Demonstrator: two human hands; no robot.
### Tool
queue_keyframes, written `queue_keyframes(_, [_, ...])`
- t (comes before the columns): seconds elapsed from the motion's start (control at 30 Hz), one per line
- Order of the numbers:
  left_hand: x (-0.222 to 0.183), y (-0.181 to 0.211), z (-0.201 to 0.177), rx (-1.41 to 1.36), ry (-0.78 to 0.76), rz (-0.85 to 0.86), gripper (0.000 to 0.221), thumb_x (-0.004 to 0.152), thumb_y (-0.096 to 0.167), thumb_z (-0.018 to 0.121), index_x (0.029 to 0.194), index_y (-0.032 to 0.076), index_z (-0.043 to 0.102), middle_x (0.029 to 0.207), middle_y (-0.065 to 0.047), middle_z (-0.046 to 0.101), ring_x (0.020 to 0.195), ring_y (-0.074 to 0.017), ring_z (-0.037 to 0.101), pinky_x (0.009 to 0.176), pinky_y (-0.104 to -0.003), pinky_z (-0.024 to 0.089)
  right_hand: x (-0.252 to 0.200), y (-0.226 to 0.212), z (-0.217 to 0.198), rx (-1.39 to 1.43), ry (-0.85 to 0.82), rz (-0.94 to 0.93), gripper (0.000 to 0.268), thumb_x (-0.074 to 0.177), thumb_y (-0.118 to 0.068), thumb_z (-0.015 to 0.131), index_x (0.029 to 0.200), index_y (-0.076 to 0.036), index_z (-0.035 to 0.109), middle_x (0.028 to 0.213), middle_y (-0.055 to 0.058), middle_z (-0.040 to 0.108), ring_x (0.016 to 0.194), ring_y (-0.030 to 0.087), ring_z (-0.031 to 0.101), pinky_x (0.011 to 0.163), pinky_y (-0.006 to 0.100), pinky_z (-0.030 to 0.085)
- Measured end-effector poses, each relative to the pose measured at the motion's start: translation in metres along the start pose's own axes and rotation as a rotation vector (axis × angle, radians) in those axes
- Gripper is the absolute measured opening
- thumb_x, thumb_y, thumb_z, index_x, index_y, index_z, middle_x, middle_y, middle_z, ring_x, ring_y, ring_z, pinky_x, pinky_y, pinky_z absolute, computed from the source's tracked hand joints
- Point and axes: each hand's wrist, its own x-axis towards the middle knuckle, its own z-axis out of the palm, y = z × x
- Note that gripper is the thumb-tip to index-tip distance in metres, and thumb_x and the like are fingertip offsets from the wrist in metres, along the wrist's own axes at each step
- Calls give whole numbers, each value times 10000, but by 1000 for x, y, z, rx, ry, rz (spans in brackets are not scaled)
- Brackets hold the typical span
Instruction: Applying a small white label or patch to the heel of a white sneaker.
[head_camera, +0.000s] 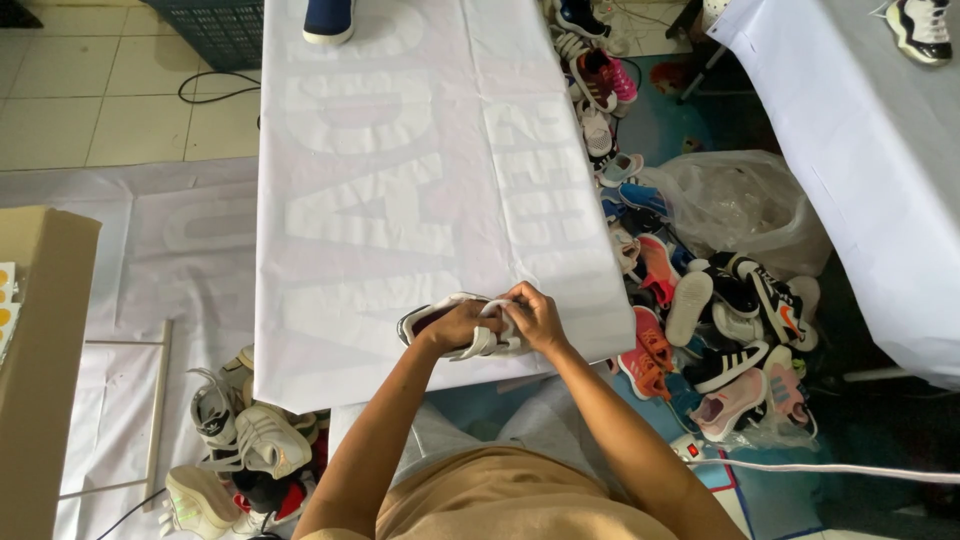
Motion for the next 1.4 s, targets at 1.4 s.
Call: queue_keyframes(1.4, [-17,23,3,-10,71,-48,308,883,383,758,888,75,765,860,-126,717,913,-281,678,889,-386,510,17,7,1,-59,27,165,163,986,-238,599,914,-119,684,755,125,659,773,255,634,761,397,514])
